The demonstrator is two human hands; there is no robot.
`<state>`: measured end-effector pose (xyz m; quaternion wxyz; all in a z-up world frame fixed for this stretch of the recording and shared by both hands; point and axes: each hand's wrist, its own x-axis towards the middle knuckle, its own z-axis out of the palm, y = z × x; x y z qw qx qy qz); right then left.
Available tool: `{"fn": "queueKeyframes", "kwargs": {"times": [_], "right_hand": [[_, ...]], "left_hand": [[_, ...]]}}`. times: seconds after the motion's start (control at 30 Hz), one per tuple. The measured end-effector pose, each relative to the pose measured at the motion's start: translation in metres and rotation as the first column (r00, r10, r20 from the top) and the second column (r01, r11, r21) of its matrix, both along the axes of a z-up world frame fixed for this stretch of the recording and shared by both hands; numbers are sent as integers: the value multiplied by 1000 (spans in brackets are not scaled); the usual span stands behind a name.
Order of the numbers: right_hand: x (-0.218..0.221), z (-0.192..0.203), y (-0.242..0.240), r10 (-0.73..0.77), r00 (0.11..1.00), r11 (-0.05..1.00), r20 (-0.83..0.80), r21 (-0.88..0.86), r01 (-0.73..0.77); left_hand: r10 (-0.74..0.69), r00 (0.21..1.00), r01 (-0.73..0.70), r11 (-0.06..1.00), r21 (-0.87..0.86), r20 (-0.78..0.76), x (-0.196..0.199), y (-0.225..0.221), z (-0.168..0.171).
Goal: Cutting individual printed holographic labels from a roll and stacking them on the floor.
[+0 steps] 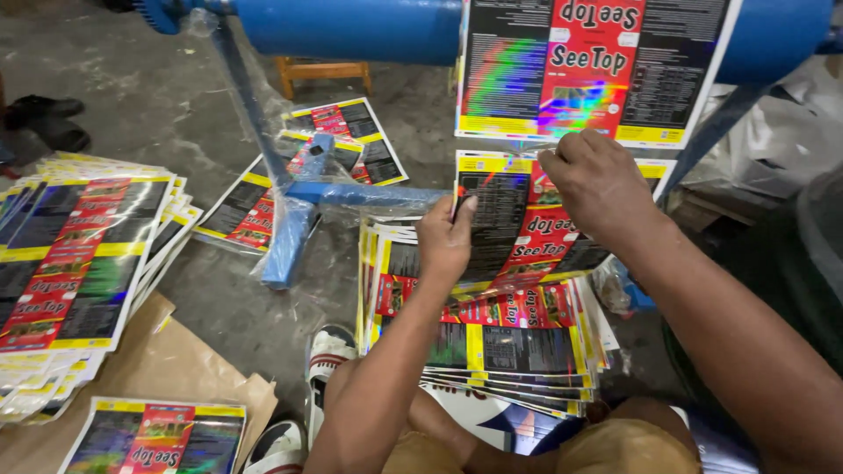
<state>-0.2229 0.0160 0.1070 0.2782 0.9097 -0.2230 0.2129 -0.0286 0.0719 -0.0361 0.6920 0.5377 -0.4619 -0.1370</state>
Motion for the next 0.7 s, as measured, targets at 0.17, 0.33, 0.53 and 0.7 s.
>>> {"fn": "queueKeyframes", "kwargs": {"times": [0.17, 0.33, 0.53, 0.7], "right_hand": [[-28, -5, -8, -17, 1000, 1000, 7, -25, 17], [-56, -7, -15, -79, 997, 997, 5, -13, 79], [-85, -11, -23, -172, 985, 985, -7, -30, 172], [-106, -11, -27, -209, 978, 977, -13, -51, 208]], "left_hand": [[-12, 1000, 12, 1000, 20, 1, -1, 6, 7], [5, 999, -6, 1000, 23, 37, 1, 5, 4], [9, 999, -11, 999, 46, 47, 0, 6, 5], [-40, 999, 40, 999, 5, 9, 0, 13, 11]]}}
